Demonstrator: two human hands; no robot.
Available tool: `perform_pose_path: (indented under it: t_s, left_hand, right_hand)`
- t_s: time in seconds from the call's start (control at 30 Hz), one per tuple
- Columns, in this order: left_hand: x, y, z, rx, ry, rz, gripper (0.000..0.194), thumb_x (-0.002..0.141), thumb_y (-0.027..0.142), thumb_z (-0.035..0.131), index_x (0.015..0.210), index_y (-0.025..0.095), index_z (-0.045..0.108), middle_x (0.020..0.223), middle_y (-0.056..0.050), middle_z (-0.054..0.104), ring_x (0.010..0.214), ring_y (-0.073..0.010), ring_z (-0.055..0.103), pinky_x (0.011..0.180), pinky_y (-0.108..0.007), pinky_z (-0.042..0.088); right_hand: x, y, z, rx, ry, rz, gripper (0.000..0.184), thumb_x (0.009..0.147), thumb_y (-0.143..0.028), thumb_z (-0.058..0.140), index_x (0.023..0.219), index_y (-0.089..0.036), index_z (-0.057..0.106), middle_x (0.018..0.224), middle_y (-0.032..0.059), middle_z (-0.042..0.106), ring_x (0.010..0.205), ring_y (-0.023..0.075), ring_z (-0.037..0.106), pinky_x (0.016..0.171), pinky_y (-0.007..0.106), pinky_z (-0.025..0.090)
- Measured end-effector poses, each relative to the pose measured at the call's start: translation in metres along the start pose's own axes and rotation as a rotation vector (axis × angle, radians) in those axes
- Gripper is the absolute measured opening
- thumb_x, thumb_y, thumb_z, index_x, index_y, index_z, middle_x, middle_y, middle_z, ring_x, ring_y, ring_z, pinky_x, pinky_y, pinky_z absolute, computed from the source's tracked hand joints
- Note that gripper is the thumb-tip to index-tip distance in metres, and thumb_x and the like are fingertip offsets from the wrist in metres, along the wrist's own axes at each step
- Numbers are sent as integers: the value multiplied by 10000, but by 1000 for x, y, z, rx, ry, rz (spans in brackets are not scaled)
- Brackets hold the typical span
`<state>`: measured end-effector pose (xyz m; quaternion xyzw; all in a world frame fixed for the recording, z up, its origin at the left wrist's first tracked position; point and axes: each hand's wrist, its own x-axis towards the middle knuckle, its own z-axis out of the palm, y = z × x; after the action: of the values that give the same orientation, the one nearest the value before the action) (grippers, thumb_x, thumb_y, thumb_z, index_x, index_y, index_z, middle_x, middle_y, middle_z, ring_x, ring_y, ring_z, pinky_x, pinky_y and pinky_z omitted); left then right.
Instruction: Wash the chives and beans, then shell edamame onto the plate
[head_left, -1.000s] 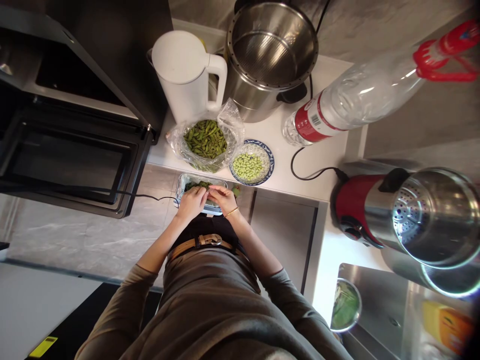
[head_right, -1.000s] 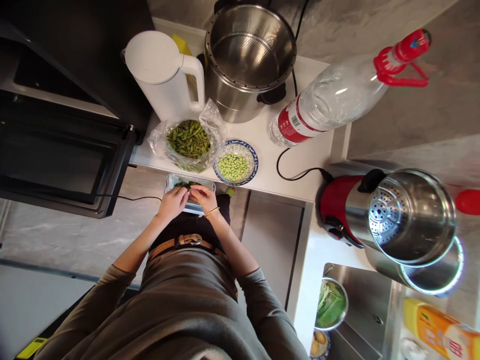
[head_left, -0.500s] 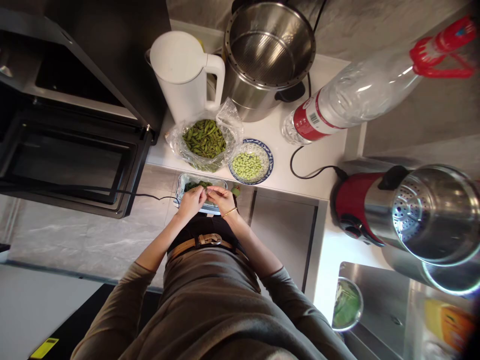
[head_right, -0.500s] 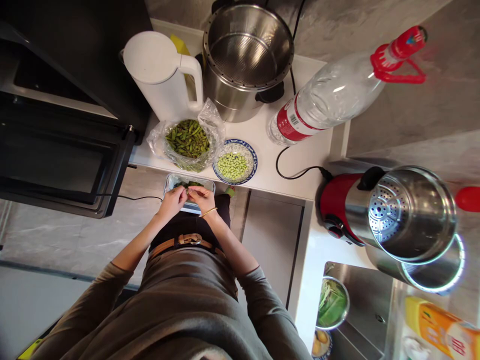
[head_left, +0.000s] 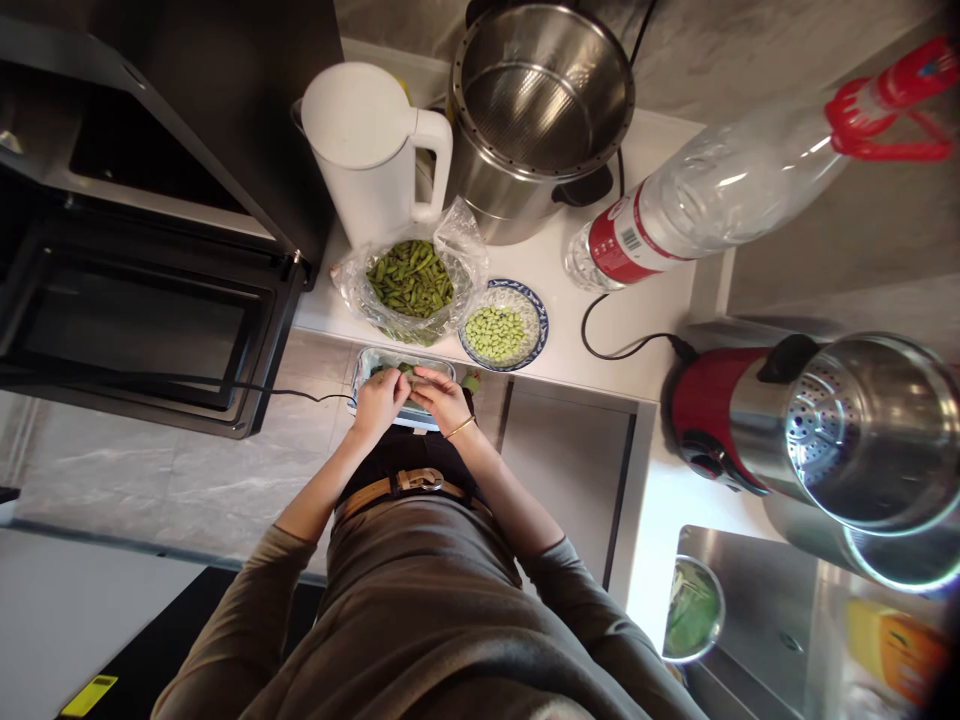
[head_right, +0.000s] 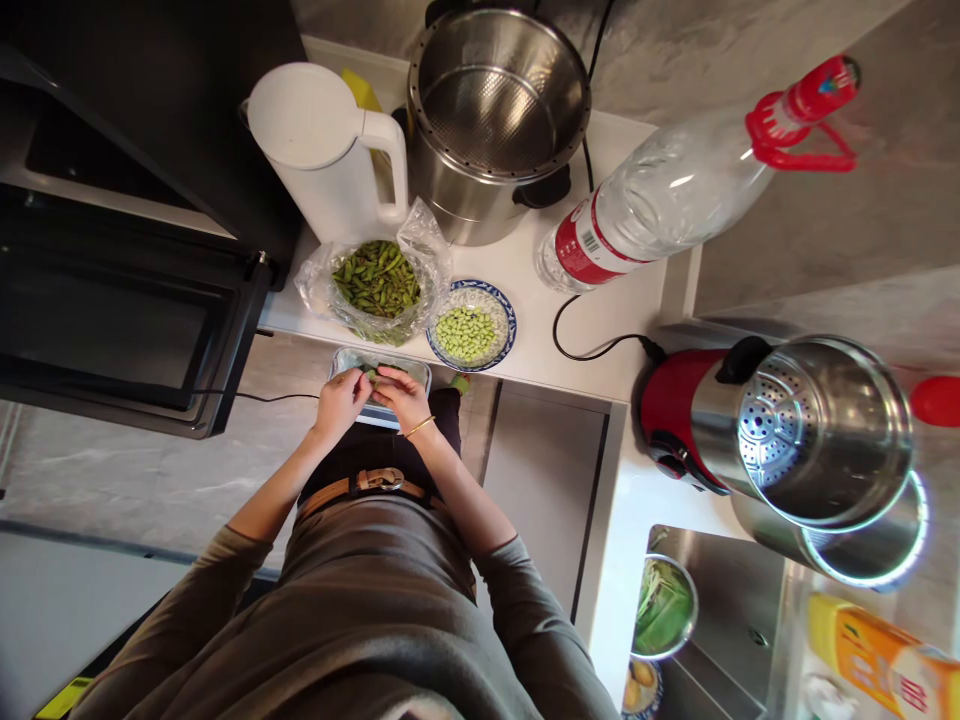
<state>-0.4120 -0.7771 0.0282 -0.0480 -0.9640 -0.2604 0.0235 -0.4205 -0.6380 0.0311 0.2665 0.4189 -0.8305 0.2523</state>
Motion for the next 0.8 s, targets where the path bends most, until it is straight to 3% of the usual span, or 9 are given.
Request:
perform_pose_path:
  t_s: [0.13,0.23,0.3,0.37,0.5,0.63,0.8]
  left_hand:
    - [1,-11,2,64,-131,-65,193,877,259,501,753,190,631,661,-45,642,606,-165,595,591,-255,417]
    - [5,-12,4,120,-331,-132,191,862,227,518,958,222,684,831,-47,712,695,-183,646,612,-258,451]
    - [15,-8,2,143,-381,-171,284,887,203,465,1079,253,668,946,-45,719,793,-194,663,684,-272,477]
    - [34,-2,-2,147,-309,-173,330,917,209,408,1143,251,645,997,-59,708,877,-207,657,761,-291,486]
    - [93,9,-6,124,-49,-78,371,931,158,348,1202,181,600,1106,-108,655,1060,-225,585,911,-316,452]
    - [142,7,-4,213,-68,-171,399,893,61,301,1146,116,605,1126,-160,628,1105,-268,544,926,-371,442]
    - [152,-8,-5,322,-70,-385,382,881,57,289,1148,84,560,1103,-205,623,1082,-301,566,858,-398,471]
  right_hand:
    - [3,-10,-10,55,42,51,175,631,-184,707,803,-213,711,861,30,758,808,153,688,843,298,551]
    - [5,-22,-18,122,38,96,127,710,-194,624,812,-206,697,881,45,760,822,149,687,804,268,557]
    - [6,-30,-20,172,28,109,142,744,-186,580,834,-202,689,886,47,760,799,143,683,752,248,562]
    - [7,-37,-21,216,23,112,169,761,-165,552,864,-198,681,877,44,759,742,129,672,691,226,559]
    - [8,-44,-19,261,30,112,210,785,-142,502,893,-211,668,828,19,754,590,101,612,557,196,526]
    - [6,-44,-16,256,41,100,174,769,-152,537,870,-218,663,758,-4,745,487,82,521,475,179,480]
    - [5,-40,-17,247,63,101,151,710,-171,617,847,-216,661,712,-9,731,493,84,515,470,183,466]
